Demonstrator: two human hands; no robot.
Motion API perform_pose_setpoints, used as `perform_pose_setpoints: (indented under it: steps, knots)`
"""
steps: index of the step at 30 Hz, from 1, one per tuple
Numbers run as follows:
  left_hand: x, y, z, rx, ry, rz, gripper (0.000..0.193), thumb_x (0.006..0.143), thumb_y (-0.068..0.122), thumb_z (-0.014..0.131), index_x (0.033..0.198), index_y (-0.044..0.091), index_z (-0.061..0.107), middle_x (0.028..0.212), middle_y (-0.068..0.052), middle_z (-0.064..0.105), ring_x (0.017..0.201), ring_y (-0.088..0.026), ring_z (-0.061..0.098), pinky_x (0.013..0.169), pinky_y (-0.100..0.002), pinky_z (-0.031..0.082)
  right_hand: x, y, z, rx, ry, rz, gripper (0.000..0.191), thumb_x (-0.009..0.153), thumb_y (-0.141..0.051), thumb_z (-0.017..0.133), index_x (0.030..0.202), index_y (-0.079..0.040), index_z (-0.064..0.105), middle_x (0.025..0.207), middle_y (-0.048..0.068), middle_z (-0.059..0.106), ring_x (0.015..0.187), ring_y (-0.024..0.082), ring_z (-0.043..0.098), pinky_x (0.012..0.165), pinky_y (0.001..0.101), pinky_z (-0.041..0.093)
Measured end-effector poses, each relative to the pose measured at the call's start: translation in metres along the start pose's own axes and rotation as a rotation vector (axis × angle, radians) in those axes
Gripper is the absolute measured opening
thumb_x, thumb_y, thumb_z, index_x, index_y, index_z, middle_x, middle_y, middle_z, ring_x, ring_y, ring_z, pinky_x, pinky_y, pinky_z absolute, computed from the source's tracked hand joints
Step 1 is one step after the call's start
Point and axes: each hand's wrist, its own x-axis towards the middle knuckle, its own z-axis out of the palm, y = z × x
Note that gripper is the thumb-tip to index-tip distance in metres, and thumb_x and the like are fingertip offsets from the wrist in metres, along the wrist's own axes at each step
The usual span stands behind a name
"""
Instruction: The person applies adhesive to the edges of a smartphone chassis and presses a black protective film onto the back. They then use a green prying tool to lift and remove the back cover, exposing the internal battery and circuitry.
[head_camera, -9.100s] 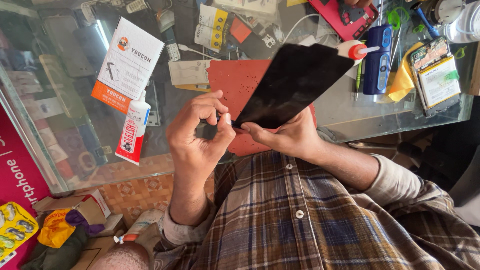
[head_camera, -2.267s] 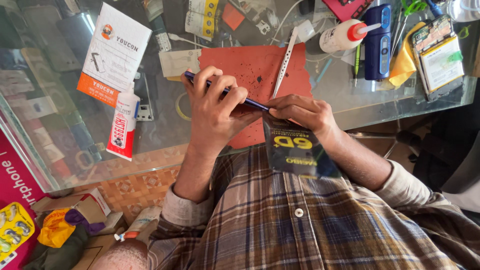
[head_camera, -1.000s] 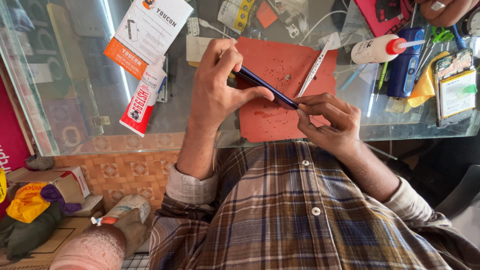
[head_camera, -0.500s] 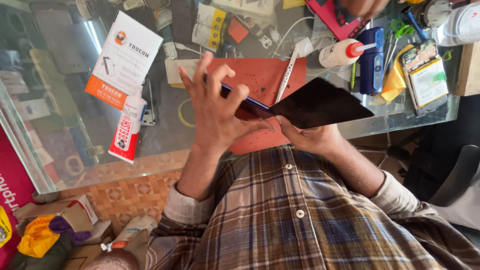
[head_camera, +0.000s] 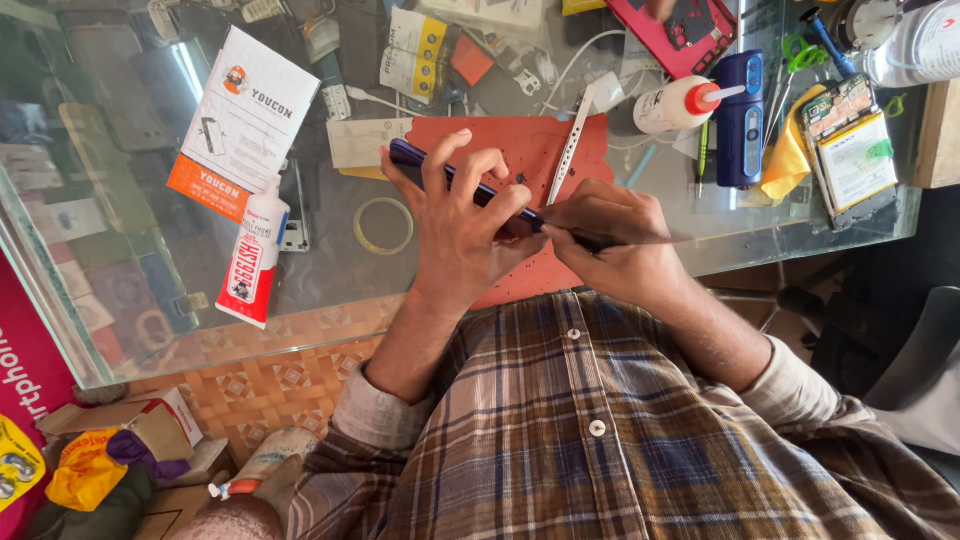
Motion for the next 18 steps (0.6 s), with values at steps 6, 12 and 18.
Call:
perform_pose_setpoints:
  steps: [6,12,18]
  knots:
    - [0.001,-0.002,0.001,0.039,0.015,0.021,0.049,0.068,0.036,0.096,0.099,0.024,0.062,0.118,0.003,0.052,0.135,-0.031,0.044,0.111,-0.084,0.012,0.005,0.004,0.001,0.039,-0.028,-0.159,0.021,0.083,0.005,0.074,0.103,0.002,0.07,0.097,0.011,0.069,0.084,0.022,0.073,0.072,0.0314,0.061]
    - [0.002,-0.003,0.0,0.045,-0.019,0.026,0.049,0.064,0.038,0.096,0.093,0.023,0.059,0.112,0.003,0.052,0.131,-0.031,0.046,0.108,-0.084,0.015,-0.007,0.015,0.007,0.058,0.042,-0.145,0.015,0.085,0.007,0.073,0.098,0.0,0.068,0.102,0.013,0.073,0.081,0.019,0.074,0.068,0.0289,0.058]
    - [0.002,-0.003,-0.001,0.035,-0.02,0.03,0.053,0.063,0.043,0.096,0.093,0.022,0.059,0.11,0.003,0.052,0.129,-0.031,0.046,0.108,-0.084,0.016,-0.017,0.02,0.014,0.141,0.053,-0.112,0.017,0.086,0.007,0.072,0.102,0.002,0.068,0.102,0.013,0.072,0.082,0.02,0.072,0.071,0.0303,0.058]
